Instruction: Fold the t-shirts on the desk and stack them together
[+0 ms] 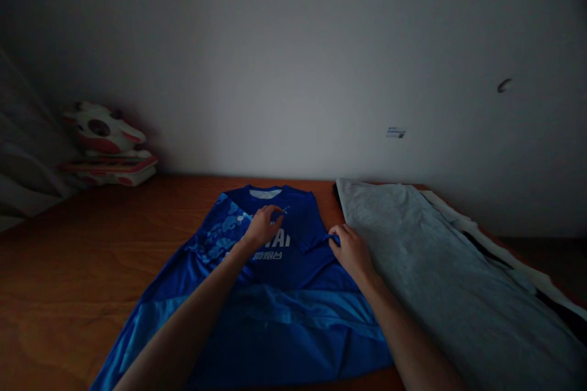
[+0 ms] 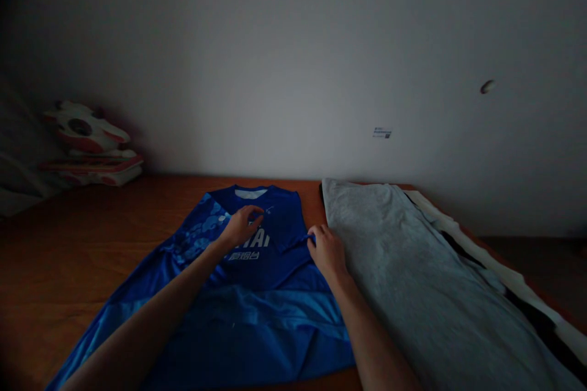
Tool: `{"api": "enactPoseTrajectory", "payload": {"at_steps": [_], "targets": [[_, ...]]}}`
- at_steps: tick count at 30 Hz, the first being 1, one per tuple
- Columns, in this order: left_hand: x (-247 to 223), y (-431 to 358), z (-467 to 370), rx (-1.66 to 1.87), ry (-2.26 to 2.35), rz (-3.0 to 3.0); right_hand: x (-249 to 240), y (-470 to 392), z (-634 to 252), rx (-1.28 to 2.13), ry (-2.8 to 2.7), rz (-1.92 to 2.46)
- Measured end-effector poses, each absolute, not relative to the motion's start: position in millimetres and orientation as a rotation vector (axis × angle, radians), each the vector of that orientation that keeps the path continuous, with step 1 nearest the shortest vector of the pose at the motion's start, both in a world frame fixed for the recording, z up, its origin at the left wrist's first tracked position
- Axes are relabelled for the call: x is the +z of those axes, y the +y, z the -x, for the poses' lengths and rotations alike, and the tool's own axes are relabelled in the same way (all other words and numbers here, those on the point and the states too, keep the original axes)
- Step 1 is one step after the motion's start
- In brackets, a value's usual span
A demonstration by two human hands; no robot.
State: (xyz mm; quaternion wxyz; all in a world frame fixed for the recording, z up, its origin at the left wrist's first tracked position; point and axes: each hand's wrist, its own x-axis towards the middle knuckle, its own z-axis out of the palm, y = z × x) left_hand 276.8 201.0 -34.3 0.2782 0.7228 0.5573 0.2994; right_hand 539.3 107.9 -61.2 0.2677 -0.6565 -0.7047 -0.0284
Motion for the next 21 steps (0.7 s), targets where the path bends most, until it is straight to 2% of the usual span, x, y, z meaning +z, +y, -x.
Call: {"api": "enactPoseTrajectory", "payload": {"at_steps": [8, 14, 21], "targets": [[-28, 228, -310, 0.519, 1.853, -2.109, -64, 107, -539, 0.018, -1.860, 1.888], [-13, 246, -299, 0.429, 1.773, -2.137, -51, 104, -540, 0.003, -1.879, 1.994], [-9, 241, -278, 0.478, 1.719, -2.178, -51, 107, -547, -0.146, -2.092, 1.786]]}}
